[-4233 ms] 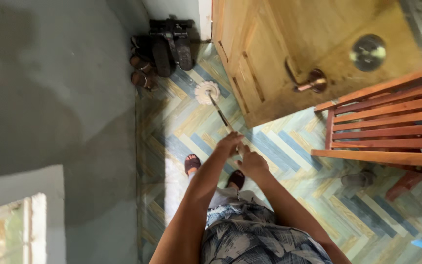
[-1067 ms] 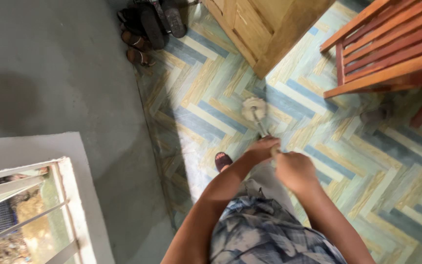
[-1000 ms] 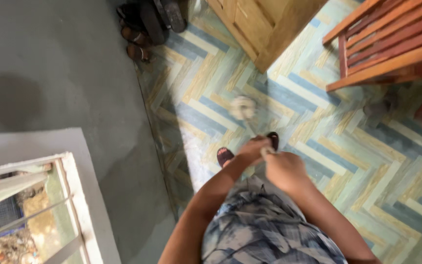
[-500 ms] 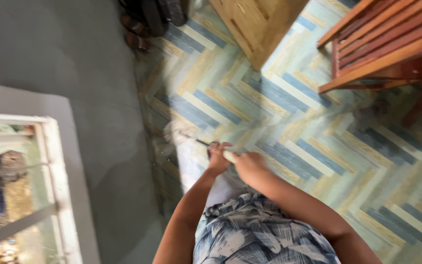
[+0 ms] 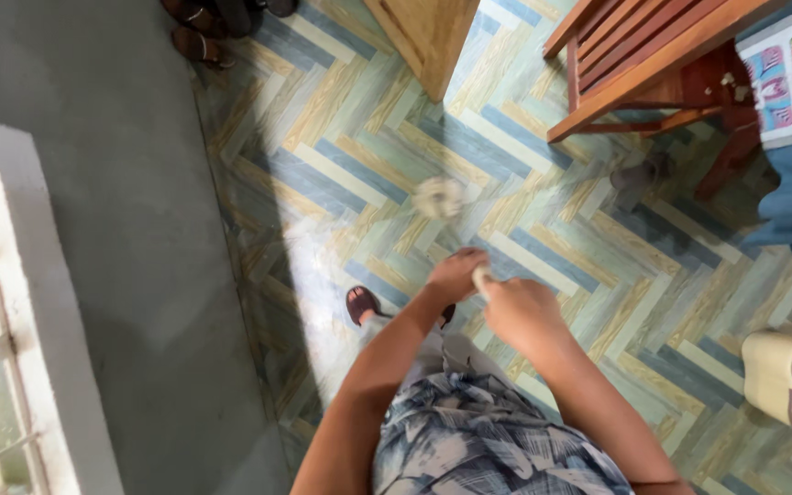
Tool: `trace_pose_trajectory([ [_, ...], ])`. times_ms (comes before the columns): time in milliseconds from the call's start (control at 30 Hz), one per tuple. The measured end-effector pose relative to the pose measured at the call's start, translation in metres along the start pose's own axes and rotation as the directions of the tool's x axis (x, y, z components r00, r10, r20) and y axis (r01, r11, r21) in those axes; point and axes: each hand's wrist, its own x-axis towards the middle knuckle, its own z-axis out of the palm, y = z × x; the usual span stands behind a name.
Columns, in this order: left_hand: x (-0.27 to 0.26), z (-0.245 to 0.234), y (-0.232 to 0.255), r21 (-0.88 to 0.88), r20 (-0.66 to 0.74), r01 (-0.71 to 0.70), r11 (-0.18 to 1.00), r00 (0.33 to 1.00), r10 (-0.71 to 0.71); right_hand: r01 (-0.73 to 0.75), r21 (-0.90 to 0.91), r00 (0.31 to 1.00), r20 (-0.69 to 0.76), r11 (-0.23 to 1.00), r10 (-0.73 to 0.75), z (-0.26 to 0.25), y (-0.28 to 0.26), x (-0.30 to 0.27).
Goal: The person mops a chevron-patterned floor using a mop, moving through a doorway and around wooden furniture.
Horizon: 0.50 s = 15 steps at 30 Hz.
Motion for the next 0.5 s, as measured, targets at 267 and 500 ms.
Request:
trace_pose_trajectory([
  [267, -0.187, -0.065, -0.103, 0.021, -0.263, 0.370, 0.929, 0.898, -0.352, 0.378, 0.119, 0.916, 0.098, 0.918, -0.389, 0.092, -0.129, 0.036],
  [500, -0.203, -0.053, -0.115, -0.049, -0.366, 0.202, 0.978, 0.908, -0.205, 0.155, 0.152, 0.984, 0.063, 0.976, -0.166, 0.121, -0.157, 0.027],
])
